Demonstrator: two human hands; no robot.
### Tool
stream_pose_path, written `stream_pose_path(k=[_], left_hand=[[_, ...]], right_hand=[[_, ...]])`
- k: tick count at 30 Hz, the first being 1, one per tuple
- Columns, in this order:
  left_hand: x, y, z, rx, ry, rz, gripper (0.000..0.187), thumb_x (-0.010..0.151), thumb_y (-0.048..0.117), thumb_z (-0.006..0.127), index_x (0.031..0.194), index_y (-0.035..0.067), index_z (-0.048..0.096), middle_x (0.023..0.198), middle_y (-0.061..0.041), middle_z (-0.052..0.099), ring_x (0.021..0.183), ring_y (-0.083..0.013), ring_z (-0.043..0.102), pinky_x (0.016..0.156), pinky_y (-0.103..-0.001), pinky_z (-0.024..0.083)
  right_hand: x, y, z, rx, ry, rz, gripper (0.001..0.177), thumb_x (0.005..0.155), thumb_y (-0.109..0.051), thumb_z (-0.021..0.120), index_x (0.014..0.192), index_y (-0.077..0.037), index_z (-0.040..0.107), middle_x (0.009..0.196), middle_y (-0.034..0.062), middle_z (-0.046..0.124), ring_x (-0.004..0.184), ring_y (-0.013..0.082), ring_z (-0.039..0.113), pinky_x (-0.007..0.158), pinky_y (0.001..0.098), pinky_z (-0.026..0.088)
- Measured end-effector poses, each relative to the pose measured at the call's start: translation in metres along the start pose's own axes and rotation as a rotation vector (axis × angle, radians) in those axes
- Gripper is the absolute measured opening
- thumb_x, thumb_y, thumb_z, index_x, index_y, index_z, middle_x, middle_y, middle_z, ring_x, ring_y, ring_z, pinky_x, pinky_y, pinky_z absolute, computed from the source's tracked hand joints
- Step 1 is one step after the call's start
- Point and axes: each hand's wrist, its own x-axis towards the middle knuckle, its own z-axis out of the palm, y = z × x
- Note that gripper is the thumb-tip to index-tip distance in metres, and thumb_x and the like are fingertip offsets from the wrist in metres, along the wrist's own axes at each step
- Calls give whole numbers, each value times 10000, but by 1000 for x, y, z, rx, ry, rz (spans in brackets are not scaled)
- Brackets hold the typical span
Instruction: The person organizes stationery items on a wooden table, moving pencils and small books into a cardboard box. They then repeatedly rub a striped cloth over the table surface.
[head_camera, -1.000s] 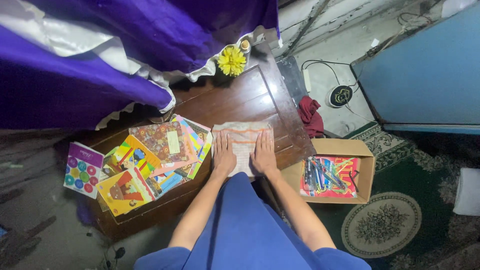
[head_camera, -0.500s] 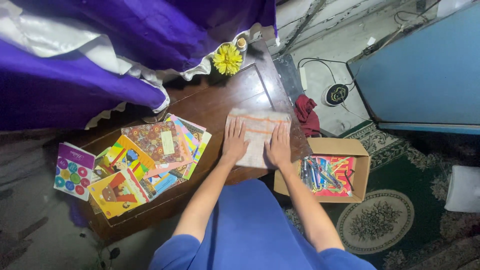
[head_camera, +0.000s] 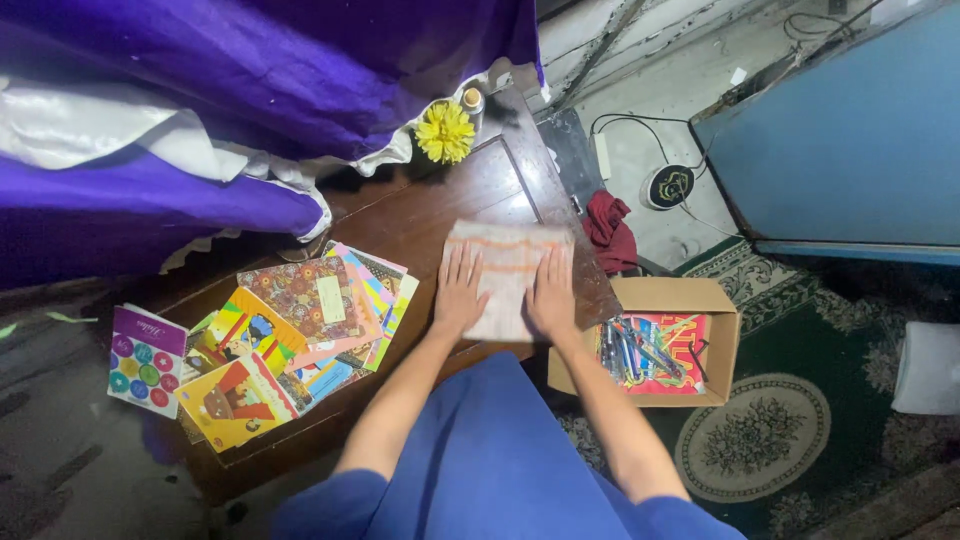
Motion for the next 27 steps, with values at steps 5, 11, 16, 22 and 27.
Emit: stream_pose_path(k=[5,11,16,22,27], left_hand=[[88,-17,-22,107,-89,-56,897,993,580,473,1647,68,134,1720,-184,27,1581,-356,18,1258,-519,49],[90,-19,-34,103,-152,-22,909,980,588,462,1643,69,119,1713,-169,3,1577,-344,0,1238,-518,52],[22,-17,-26,28,-39,82,868,991,606,447,1641,97,179,1721,-144,68,1578,-316,66,1242,-546,109],[12,-24,-27,29,-15,77,884,970,645,456,1645,136,196,1723,-116,87,1580,-317,87,1245,-536,113],[79,-36,-38,202,-122,0,936,952,664,478,1655,146,139,1728,-133,49,1578,-355,60,1251,-537,60]], right_hand=[[109,42,-15,-3,-122,-31,822,957,-328,592,1522,159,247,1635,357,148,1545,475,112,1270,490,103],[93,29,-22,40,-19,-20,781,1002,-342,561,1530,149,260,1655,339,160,1555,459,125,1277,483,110],[0,-10,-23,50,94,10,790,976,-306,548,1568,135,268,1659,293,218,1554,436,181,1273,510,147],[9,-7,-10,-86,23,15,783,972,-348,530,1540,128,277,1657,318,199,1559,436,168,1268,529,128],[83,18,-5,-132,-31,-15,825,960,-379,523,1552,133,263,1662,326,174,1558,432,154,1271,503,111]])
